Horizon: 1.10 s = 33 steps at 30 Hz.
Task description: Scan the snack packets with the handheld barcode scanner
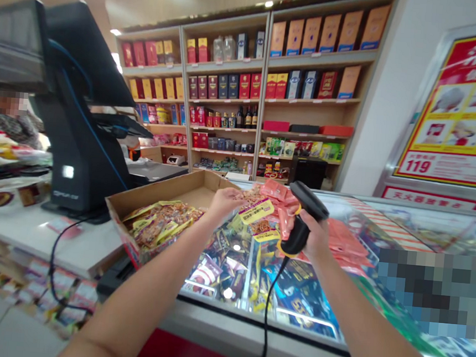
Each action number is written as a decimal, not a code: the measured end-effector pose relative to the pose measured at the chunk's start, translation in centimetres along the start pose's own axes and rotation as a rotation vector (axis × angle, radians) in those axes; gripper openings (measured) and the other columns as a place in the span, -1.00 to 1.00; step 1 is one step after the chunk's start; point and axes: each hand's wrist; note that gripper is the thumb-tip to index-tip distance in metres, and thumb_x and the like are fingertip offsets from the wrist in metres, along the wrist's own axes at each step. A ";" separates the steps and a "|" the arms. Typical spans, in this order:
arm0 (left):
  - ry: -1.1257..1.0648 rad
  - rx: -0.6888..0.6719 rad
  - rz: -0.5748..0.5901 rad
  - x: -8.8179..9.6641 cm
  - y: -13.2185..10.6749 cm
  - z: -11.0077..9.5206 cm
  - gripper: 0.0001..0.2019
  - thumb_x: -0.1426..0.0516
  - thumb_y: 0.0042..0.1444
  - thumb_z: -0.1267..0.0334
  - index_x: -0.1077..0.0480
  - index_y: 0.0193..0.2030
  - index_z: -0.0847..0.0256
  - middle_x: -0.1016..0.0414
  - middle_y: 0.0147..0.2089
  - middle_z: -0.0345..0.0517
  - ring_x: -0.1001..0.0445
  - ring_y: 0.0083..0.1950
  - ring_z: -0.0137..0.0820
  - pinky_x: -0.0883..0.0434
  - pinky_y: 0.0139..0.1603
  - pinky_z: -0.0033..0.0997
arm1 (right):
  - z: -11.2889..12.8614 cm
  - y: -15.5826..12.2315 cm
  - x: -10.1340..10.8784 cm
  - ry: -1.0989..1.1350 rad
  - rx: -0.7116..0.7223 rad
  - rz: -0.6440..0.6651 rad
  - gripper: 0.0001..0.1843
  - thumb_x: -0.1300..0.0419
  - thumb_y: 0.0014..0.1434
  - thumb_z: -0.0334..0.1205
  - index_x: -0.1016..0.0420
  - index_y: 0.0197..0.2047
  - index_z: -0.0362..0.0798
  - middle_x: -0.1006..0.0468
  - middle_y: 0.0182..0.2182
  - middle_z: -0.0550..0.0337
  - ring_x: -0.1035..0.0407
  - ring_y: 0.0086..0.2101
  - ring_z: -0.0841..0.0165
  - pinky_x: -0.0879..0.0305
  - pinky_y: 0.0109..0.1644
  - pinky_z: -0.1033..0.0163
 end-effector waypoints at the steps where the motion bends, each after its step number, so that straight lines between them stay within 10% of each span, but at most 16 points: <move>1: -0.145 0.048 -0.004 -0.7 0.0 1.6 -0.70 -0.38 -0.37 0.31 -0.41 -0.45 0.28 -0.44 -0.51 -0.23 -0.43 -0.45 -0.46 -0.36 -0.37 -0.47 | 0.0 0.0 0.0 -0.008 -0.001 0.003 -0.76 -0.27 0.01 -0.07 -0.45 -0.37 -0.07 -0.45 -0.69 0.26 -0.32 -0.68 0.40 -0.24 -0.64 0.32; 7: -0.684 0.198 0.116 -2.6 0.3 7.5 -0.63 -0.40 -0.41 0.31 -0.41 -0.41 0.29 -0.52 -0.43 -0.14 -0.48 -0.41 -0.44 -0.41 -0.29 -0.42 | 0.0 -0.2 -0.2 -0.040 -0.009 0.034 -0.77 -0.26 0.03 -0.08 -0.45 -0.37 -0.07 -0.45 -0.69 0.26 -0.31 -0.70 0.42 -0.24 -0.64 0.33; 14: -0.859 0.215 0.205 -2.4 -0.1 7.9 -0.75 -0.32 -0.16 0.36 -0.45 -0.29 0.33 -0.53 -0.41 -0.08 -0.51 -0.37 -0.37 -0.42 -0.23 -0.36 | -0.7 -0.7 -0.2 -0.091 -0.062 0.091 -0.74 -0.27 0.04 -0.06 -0.44 -0.30 -0.07 -0.45 -0.68 0.27 -0.32 -0.70 0.41 -0.26 -0.65 0.32; 19: -1.066 0.451 0.378 -2.1 0.0 9.5 -0.88 -0.10 0.14 0.32 -0.33 -0.42 0.23 -0.18 -0.62 -0.29 -0.15 -0.69 -0.58 -0.17 -0.63 -0.58 | -0.5 -1.1 -0.8 -0.087 -0.150 0.167 -0.70 -0.30 -0.01 -0.04 -0.43 -0.32 -0.08 -0.45 -0.66 0.25 -0.31 -0.71 0.41 -0.27 -0.68 0.31; 26: -1.069 0.458 0.404 -2.0 -1.1 10.2 -0.76 -0.08 0.15 0.39 -0.13 -0.50 0.20 0.16 -0.62 -0.37 0.18 -0.71 -0.65 0.12 -0.72 -0.65 | -0.4 -1.6 -1.2 -0.012 -0.443 0.375 -0.73 -0.28 -0.02 -0.06 -0.45 -0.34 -0.08 -0.44 -0.65 0.26 -0.29 -0.72 0.42 -0.22 -0.70 0.34; 33: -1.121 0.608 0.480 -3.0 -1.4 10.0 -0.73 -0.03 0.17 0.41 -0.12 -0.54 0.19 0.08 -0.65 -0.35 0.17 -0.73 -0.61 0.04 -0.75 -0.58 | -0.9 -2.3 -2.0 -0.011 -0.481 0.428 -0.73 -0.29 -0.04 -0.09 -0.46 -0.33 -0.10 -0.47 -0.64 0.25 -0.29 -0.73 0.44 -0.22 -0.71 0.36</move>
Point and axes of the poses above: each hand's wrist, its own y-axis towards the middle knuckle, its own x-axis out of the back of the hand, z = x × y
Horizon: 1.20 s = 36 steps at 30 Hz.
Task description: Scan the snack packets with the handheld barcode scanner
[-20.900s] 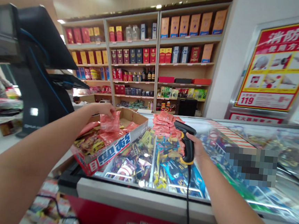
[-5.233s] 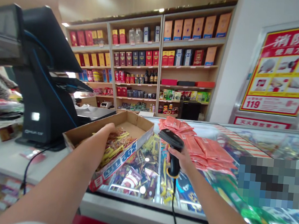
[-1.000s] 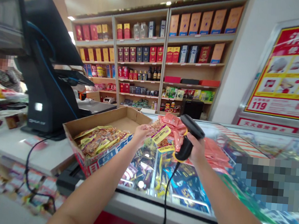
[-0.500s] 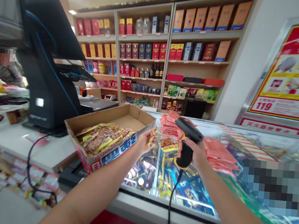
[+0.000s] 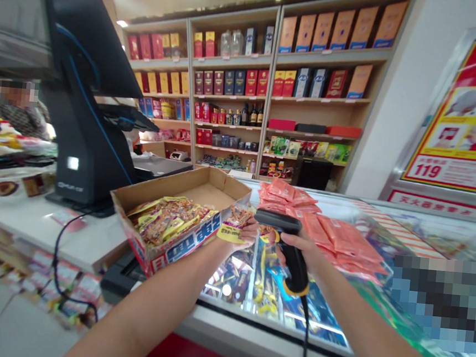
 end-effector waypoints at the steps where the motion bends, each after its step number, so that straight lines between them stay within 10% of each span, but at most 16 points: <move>1: -0.009 0.018 0.005 0.2 0.1 0.1 -0.73 -0.03 0.17 0.43 -0.12 -0.55 0.20 0.08 -0.65 -0.35 0.16 -0.74 -0.62 0.04 -0.75 -0.58 | 0.0 0.0 -0.1 -0.012 -0.009 0.007 -0.74 -0.29 -0.03 -0.08 -0.46 -0.36 -0.10 -0.44 -0.68 0.26 -0.28 -0.74 0.44 -0.22 -0.70 0.36; 11: 0.058 0.031 -0.025 2.6 1.1 0.6 -0.64 -0.07 0.17 0.28 -0.03 -0.60 0.16 0.04 -0.65 -0.29 0.09 -0.72 -0.56 0.04 -0.74 -0.50 | -0.1 0.0 -0.4 -0.023 -0.027 -0.002 -0.80 -0.29 -0.06 -0.14 -0.47 -0.43 -0.11 -0.48 -0.63 0.23 -0.29 -0.74 0.44 -0.22 -0.72 0.36; 26: 0.004 0.030 0.005 -0.8 -0.1 -0.6 -0.74 -0.05 0.12 0.46 -0.16 -0.57 0.24 -0.03 -0.66 -0.32 -0.03 -0.74 -0.65 0.06 -0.78 -0.68 | 0.3 0.0 0.6 -0.021 -0.001 -0.030 -0.72 -0.28 -0.02 -0.03 -0.48 -0.38 -0.09 -0.42 -0.73 0.25 -0.27 -0.75 0.42 -0.21 -0.70 0.36; 36: 0.474 -0.343 -0.454 -3.2 1.9 -0.9 -0.89 -0.11 0.08 0.37 -0.29 -0.45 0.28 -0.39 -0.57 -0.15 -0.43 -0.57 -0.43 -0.40 -0.48 -0.46 | 4.4 0.1 5.9 0.234 0.368 -0.435 -0.68 -0.31 -0.12 0.06 -0.45 -0.43 -0.01 -0.40 -0.64 0.30 -0.25 -0.70 0.47 -0.24 -0.70 0.38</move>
Point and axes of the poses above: each hand's wrist, its own y-axis towards the middle knuckle, its own x-axis out of the back of the hand, z = x × y
